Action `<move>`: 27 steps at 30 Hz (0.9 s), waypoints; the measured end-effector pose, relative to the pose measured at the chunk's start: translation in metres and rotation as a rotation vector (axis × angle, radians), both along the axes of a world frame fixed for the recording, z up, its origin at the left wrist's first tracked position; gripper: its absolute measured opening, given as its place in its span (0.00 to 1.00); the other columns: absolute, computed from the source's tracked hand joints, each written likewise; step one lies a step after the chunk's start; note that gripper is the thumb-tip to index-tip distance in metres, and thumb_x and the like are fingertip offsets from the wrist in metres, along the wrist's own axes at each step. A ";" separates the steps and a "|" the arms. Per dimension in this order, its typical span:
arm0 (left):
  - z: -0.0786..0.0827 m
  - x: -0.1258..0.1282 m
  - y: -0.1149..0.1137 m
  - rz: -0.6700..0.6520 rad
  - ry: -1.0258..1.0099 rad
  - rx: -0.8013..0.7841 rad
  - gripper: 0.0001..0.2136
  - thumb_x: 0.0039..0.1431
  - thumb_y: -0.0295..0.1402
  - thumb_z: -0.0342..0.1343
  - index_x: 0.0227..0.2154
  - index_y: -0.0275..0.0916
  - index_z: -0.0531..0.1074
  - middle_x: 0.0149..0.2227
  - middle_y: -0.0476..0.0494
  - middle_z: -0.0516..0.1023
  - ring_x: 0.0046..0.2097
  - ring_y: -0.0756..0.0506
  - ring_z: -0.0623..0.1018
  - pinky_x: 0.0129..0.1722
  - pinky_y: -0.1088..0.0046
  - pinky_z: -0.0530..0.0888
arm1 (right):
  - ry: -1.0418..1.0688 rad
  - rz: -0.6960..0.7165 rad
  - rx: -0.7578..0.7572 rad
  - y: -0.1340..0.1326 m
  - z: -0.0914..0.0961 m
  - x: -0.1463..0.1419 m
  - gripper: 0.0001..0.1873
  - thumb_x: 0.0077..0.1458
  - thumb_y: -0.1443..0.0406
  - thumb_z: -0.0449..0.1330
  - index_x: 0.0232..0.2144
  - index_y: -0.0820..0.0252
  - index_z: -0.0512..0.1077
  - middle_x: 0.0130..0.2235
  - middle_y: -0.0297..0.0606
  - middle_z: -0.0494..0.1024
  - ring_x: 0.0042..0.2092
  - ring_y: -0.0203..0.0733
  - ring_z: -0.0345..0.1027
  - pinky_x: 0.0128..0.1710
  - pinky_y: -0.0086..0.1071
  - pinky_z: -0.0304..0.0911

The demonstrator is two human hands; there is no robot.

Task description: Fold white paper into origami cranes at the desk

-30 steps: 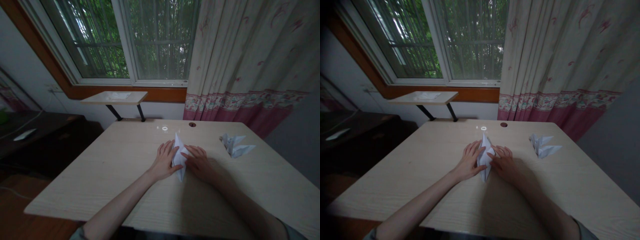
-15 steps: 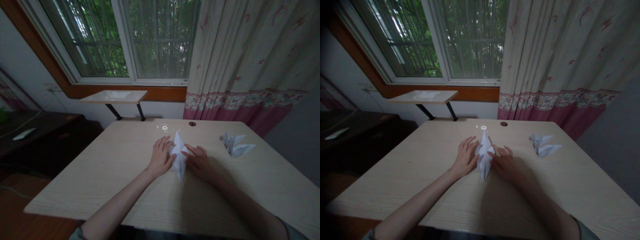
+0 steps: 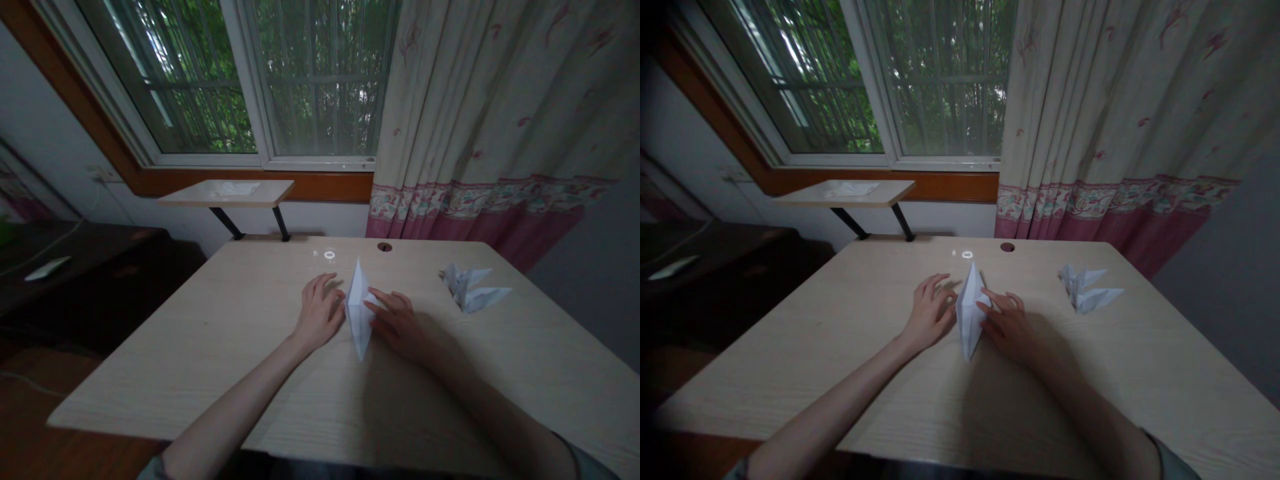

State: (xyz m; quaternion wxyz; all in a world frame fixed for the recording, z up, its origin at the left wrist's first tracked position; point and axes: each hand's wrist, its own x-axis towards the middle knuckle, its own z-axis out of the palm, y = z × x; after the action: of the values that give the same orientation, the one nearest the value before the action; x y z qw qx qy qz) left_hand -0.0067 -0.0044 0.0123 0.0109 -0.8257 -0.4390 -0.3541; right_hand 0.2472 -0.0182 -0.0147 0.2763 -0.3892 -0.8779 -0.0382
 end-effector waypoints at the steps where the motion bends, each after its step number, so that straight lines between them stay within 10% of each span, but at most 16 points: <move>1: -0.001 0.000 0.000 -0.016 0.008 -0.007 0.06 0.64 0.30 0.53 0.43 0.41 0.72 0.62 0.38 0.63 0.64 0.35 0.61 0.63 0.48 0.60 | 0.010 0.011 0.001 0.001 0.000 0.000 0.20 0.67 0.65 0.51 0.58 0.53 0.68 0.65 0.48 0.66 0.64 0.51 0.61 0.61 0.56 0.57; 27: -0.005 0.004 -0.001 -0.132 0.099 -0.189 0.12 0.63 0.32 0.58 0.49 0.44 0.68 0.55 0.43 0.74 0.63 0.38 0.67 0.66 0.45 0.51 | 0.168 0.093 0.078 0.004 -0.004 0.001 0.17 0.64 0.69 0.54 0.51 0.50 0.74 0.62 0.44 0.70 0.60 0.50 0.66 0.55 0.51 0.65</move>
State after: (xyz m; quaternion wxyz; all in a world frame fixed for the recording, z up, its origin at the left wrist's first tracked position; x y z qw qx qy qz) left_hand -0.0027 -0.0051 0.0068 -0.0686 -0.8666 -0.4139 -0.2702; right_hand 0.2484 -0.0141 -0.0191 0.3652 -0.3388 -0.8666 -0.0268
